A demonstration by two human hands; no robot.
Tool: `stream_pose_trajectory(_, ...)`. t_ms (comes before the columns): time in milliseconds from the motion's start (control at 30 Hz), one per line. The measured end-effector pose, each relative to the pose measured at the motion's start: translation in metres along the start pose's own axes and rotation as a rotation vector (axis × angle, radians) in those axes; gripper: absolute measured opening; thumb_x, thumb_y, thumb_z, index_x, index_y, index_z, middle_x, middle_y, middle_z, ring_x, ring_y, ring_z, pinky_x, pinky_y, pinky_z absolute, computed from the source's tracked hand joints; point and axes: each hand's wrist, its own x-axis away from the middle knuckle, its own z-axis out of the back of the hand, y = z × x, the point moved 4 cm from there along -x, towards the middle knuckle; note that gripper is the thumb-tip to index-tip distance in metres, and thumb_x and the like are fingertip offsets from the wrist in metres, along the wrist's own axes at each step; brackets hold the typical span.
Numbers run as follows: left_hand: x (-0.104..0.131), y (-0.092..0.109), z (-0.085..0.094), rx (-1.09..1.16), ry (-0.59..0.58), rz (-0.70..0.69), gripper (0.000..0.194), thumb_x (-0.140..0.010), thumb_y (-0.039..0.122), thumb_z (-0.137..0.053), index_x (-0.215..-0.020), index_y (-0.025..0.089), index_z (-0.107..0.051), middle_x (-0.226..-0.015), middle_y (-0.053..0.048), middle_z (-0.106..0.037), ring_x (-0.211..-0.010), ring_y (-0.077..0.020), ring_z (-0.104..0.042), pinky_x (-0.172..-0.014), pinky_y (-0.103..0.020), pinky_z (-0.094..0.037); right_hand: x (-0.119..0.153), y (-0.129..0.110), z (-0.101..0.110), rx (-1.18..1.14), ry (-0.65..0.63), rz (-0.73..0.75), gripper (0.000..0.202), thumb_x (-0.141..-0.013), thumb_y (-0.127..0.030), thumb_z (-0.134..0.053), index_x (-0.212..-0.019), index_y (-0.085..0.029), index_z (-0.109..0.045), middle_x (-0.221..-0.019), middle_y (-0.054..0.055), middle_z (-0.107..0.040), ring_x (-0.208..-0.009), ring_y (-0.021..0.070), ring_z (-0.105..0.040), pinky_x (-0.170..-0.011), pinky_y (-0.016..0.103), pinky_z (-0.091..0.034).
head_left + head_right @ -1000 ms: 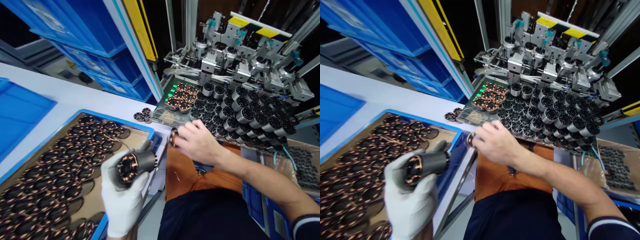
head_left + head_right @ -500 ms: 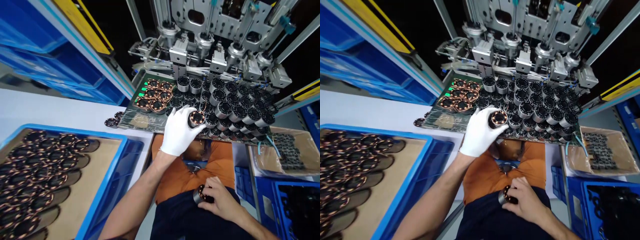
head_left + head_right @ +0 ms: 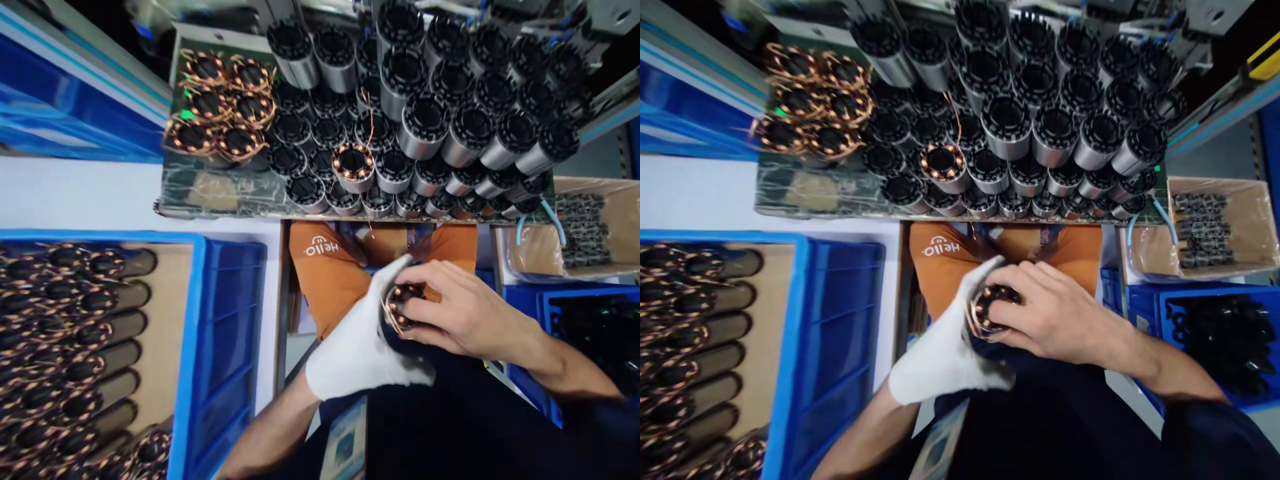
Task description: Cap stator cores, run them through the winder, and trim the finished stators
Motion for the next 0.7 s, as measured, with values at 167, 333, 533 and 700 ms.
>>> stream_pose_trajectory(167,-0.008,0.003,0.016,0.14,0.245,0.041,0.106,-0.073,0.04,-0.11,-0.166,0.03,-0.06,-0.148,-0.015,-0.077,-0.13,-0.0386,-0.082,-0.105,-0.049,-0.074,-0.014,-0.008,0.01,0.178,0.252,0.07,0.045,-0.115,-0.02,-0.071,-0.159,-0.018,-0.065,-0.144,0.014,-0.08,-0.124,0.0248,-0.079,-0.102,0.039,-0.068)
stream_pose_trajectory(333,-0.006,-0.001,0.017,0.269,0.174,0.114,0.085,-0.084,0.039,-0.101,-0.16,0.024,-0.067,-0.099,-0.008,-0.082,-0.08,-0.0262,-0.082,-0.075,-0.037,-0.072,-0.006,0.003,0.023,0.262,0.252,0.179,0.03,-0.113,-0.014,-0.069,-0.139,-0.026,-0.079,-0.112,0.004,-0.088,-0.083,0.0192,-0.079,-0.069,0.034,-0.06)
stream_pose_trajectory(533,-0.019,0.006,0.005,0.23,0.202,0.068,0.039,-0.077,0.029,-0.1,-0.107,0.021,-0.077,-0.101,-0.005,-0.083,-0.091,-0.0229,-0.08,-0.085,-0.033,-0.068,-0.008,0.005,0.017,-0.145,0.302,0.258,0.017,-0.11,-0.017,-0.07,-0.097,-0.023,-0.078,-0.119,0.012,-0.085,-0.114,0.0266,-0.082,-0.096,0.04,-0.07)
stream_pose_trajectory(700,-0.019,0.009,0.001,-0.039,0.311,-0.013,0.044,-0.078,0.034,-0.102,-0.107,0.023,-0.072,-0.098,0.0,-0.079,-0.085,-0.0186,-0.079,-0.08,-0.029,-0.066,-0.018,0.004,-0.021,-1.206,0.523,-0.077,0.033,-0.115,-0.029,-0.063,-0.082,-0.025,-0.055,-0.075,-0.002,-0.063,-0.058,0.0132,-0.053,-0.05,0.025,-0.05)
